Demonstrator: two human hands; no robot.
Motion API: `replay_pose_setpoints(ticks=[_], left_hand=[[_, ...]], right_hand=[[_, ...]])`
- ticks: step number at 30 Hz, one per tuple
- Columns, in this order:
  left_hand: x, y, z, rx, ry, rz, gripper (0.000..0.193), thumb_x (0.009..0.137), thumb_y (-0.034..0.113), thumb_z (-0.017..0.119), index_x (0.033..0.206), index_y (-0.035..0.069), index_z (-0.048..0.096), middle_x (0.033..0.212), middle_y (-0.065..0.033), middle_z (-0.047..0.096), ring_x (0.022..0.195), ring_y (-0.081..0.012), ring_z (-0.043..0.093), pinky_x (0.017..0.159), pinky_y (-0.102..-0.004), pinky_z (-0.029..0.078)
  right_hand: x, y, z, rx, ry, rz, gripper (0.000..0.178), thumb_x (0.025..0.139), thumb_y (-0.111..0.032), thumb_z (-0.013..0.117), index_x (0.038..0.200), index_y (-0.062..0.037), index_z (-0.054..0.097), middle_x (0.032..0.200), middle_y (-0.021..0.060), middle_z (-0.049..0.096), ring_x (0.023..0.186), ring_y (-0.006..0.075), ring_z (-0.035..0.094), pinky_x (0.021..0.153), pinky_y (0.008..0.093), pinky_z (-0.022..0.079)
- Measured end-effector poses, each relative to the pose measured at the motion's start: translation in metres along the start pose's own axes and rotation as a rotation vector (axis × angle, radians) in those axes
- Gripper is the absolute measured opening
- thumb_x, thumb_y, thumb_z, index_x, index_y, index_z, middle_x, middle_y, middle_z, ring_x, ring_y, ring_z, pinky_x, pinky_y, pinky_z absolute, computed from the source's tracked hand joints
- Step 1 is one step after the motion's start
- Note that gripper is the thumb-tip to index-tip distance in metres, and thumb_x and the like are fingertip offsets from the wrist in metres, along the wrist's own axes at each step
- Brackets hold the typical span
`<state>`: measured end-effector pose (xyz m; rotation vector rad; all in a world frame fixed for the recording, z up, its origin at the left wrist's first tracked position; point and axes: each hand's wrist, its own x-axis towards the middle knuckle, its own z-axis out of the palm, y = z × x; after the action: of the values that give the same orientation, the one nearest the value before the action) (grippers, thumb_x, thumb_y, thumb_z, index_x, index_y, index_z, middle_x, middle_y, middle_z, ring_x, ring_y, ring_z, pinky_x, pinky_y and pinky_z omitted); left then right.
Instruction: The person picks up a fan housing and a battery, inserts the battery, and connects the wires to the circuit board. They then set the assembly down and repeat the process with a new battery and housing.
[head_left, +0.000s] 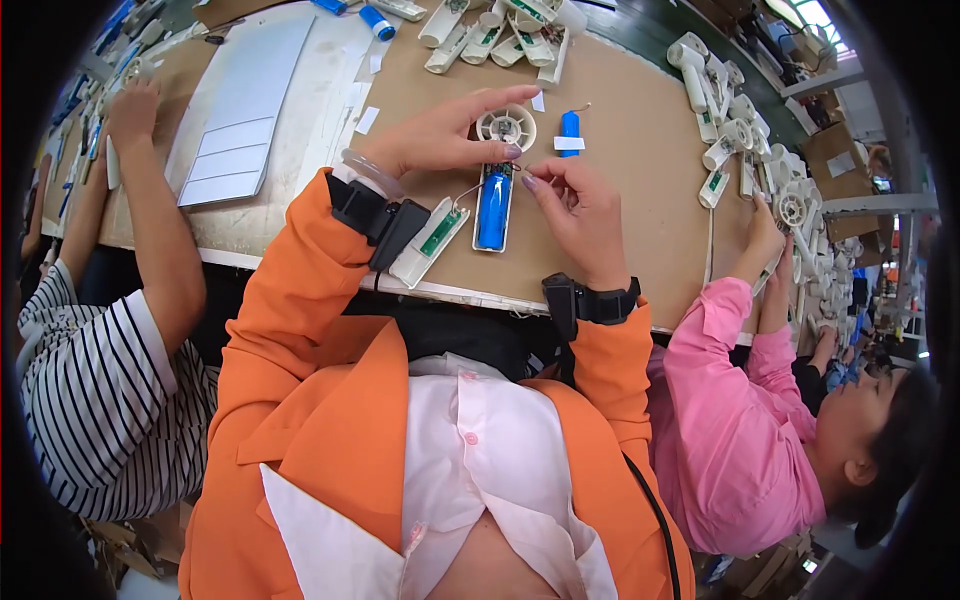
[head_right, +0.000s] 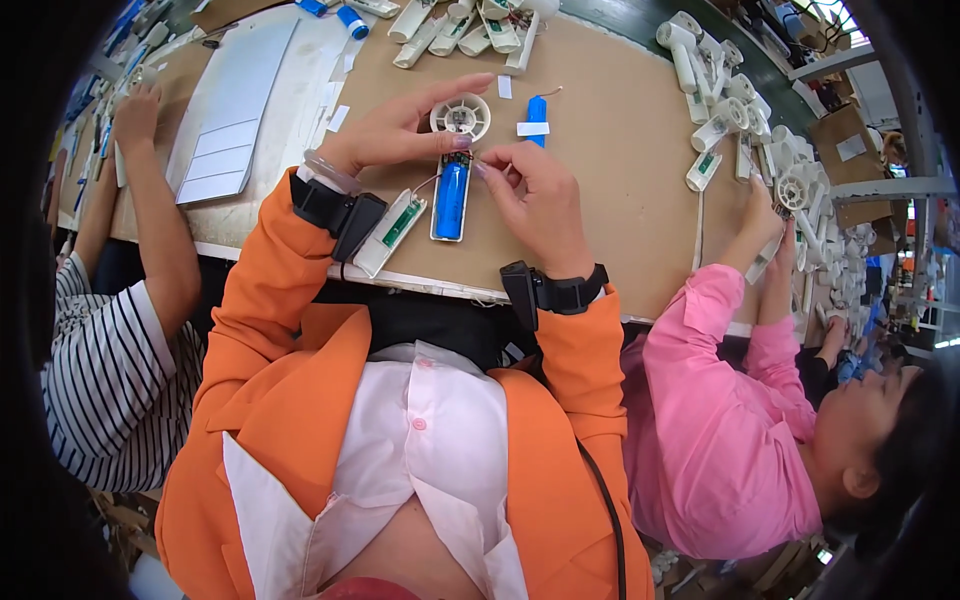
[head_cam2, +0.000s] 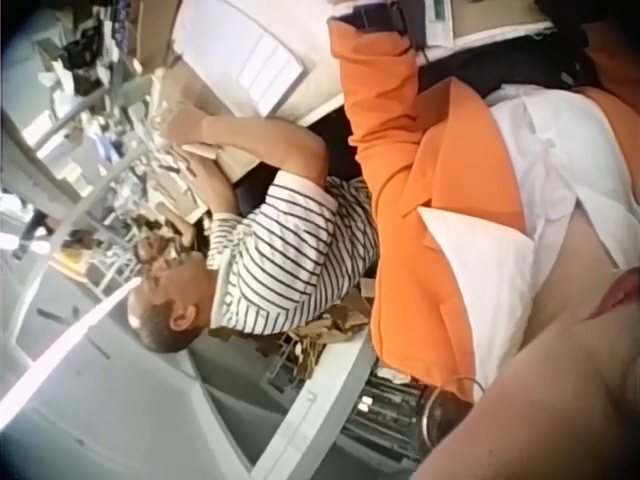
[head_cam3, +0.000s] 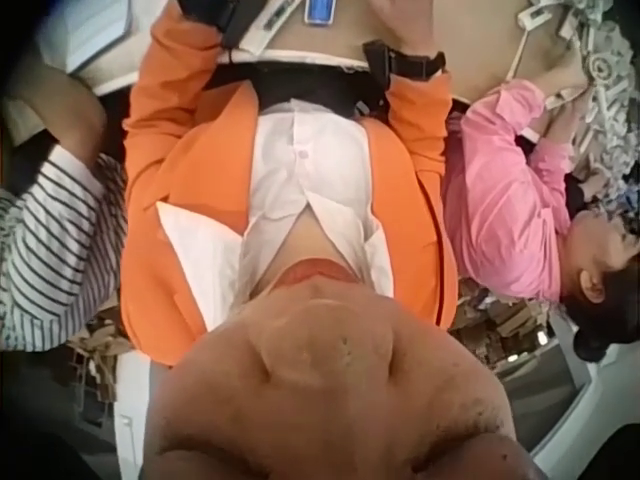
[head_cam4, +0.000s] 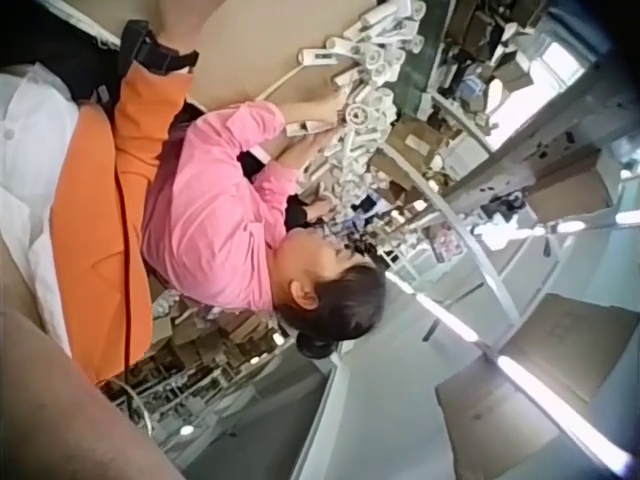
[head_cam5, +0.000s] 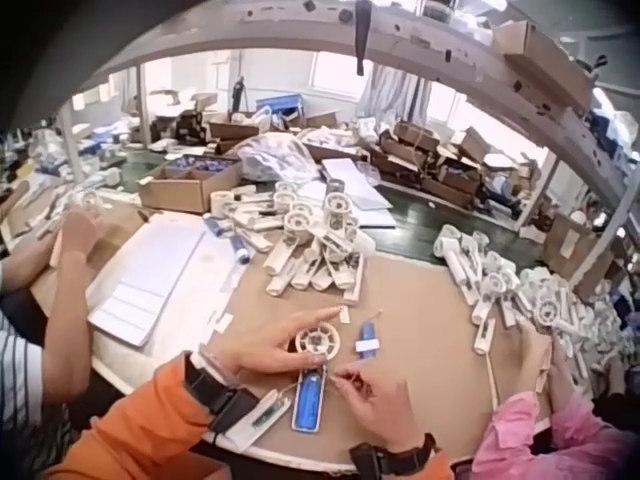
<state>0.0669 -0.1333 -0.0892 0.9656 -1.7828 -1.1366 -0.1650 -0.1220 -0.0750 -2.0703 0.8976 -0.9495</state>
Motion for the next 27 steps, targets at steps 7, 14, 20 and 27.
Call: replay_pose_setpoints(ticks=[7, 14, 20, 27], left_hand=[[-0.003, 0.012, -0.001, -0.414, -0.061, -0.277, 0.059, 0.098, 0.025, 0.054, 0.152, 0.017, 0.032, 0.125, -0.0015, 0.054, 0.101, -0.0096, 0.052, 0.093, -0.0256, 0.044], [-0.005, 0.020, -0.002, -0.324, -0.026, -0.277, 0.052, 0.103, 0.038, 0.042, 0.152, 0.019, 0.034, 0.103, 0.0022, 0.056, 0.088, -0.0065, 0.049, 0.079, -0.0221, 0.045], [-0.001, 0.012, 0.003, -0.459, 0.001, -0.283, 0.050, 0.105, 0.039, 0.039, 0.151, 0.021, 0.035, 0.097, 0.0033, 0.054, 0.083, -0.0054, 0.047, 0.075, -0.0207, 0.043], [0.001, -0.005, 0.001, -0.349, -0.064, -0.139, 0.048, 0.104, 0.025, 0.046, 0.150, 0.019, 0.036, 0.104, 0.0020, 0.056, 0.088, -0.0052, 0.049, 0.080, -0.0211, 0.045]], right_hand=[[0.002, -0.011, 0.007, -0.203, -0.042, -0.178, 0.014, 0.083, -0.005, 0.072, 0.098, -0.0059, 0.070, 0.075, 0.0049, 0.059, 0.062, 0.0136, 0.053, 0.057, 0.0247, 0.042], [0.016, -0.030, 0.026, -0.448, 0.025, -0.340, 0.019, 0.076, -0.007, 0.074, 0.095, -0.0095, 0.071, 0.079, 0.0047, 0.057, 0.070, 0.0208, 0.057, 0.059, 0.0313, 0.045], [0.032, -0.036, 0.045, -0.647, 0.054, -0.456, 0.022, 0.072, -0.008, 0.075, 0.092, -0.0116, 0.069, 0.082, 0.0036, 0.057, 0.075, 0.0227, 0.057, 0.065, 0.0360, 0.046], [0.020, -0.027, 0.034, -0.585, 0.047, -0.487, 0.018, 0.073, -0.006, 0.074, 0.087, -0.0096, 0.063, 0.081, 0.0040, 0.058, 0.073, 0.0229, 0.057, 0.065, 0.0364, 0.045]])
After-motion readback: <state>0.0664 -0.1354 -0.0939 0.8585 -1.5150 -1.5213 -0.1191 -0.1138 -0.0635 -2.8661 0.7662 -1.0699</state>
